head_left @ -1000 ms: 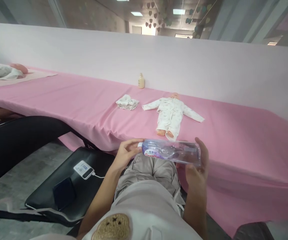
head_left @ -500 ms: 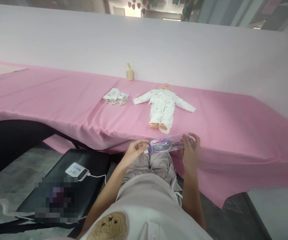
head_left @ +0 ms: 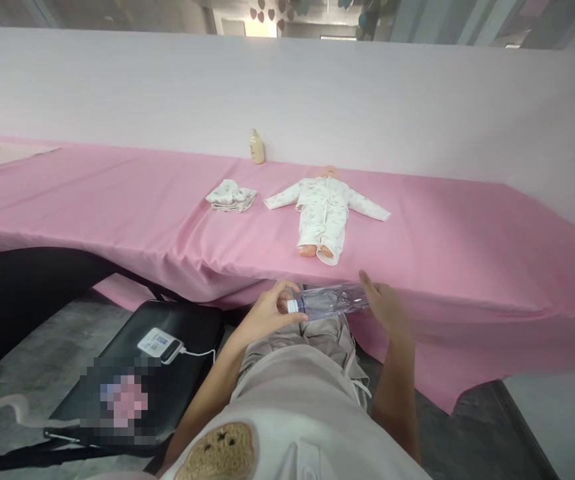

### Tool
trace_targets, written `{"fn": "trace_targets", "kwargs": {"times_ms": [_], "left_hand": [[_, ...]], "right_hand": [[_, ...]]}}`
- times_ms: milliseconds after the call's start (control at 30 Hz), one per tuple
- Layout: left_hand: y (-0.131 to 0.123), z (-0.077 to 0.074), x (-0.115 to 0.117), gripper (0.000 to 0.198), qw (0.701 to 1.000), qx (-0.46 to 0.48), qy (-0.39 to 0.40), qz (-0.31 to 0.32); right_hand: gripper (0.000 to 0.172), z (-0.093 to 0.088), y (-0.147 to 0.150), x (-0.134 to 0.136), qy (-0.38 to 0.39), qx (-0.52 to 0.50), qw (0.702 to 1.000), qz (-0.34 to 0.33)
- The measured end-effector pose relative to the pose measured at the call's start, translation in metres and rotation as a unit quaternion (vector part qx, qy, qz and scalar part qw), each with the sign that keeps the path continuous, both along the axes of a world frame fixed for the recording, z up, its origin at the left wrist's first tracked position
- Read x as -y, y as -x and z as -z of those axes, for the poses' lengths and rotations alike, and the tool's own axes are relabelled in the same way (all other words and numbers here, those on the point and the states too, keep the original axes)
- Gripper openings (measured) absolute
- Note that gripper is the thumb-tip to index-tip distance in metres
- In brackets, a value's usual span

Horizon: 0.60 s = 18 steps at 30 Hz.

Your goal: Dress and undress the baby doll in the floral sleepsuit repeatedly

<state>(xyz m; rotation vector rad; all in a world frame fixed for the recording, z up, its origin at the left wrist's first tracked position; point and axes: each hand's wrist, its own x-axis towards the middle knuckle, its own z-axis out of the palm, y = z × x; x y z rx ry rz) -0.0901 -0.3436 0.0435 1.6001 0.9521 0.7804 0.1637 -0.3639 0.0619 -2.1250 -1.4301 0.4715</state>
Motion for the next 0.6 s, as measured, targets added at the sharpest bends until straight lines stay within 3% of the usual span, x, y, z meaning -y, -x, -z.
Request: {"fn": "trace_targets", "kwargs": {"times_ms": [67,200,333,500,600], "left_hand": [[-0.002,-0.001,0.001,0.044,1.0,0.015,0.026,0.008],[-0.004,-0.001,0.0,0.038,0.996,0.05,0.071,-0.035],[0.007,-0.004,-0.005,0.038,0.993,0.064,0.07,-0.077],[0.023,-0.007,-0.011,0.047,0.989,0.074,0.084,-0.095],[0.028,-0.006,-0.013,0.051,0.987,0.096,0.083,-0.1]], "right_hand": [[0.059,-0.002,0.0,0.003,0.009,-0.037,0.998,-0.046],[0.046,-0.003,0.004,0.01,-0.016,-0.106,0.98,-0.165],[0.063,0.002,0.009,0.014,-0.009,-0.157,0.953,-0.257],[0.06,-0.001,0.016,0.015,-0.05,-0.202,0.946,-0.249],[0.054,-0.006,0.022,0.014,-0.03,-0.233,0.939,-0.252]]}}
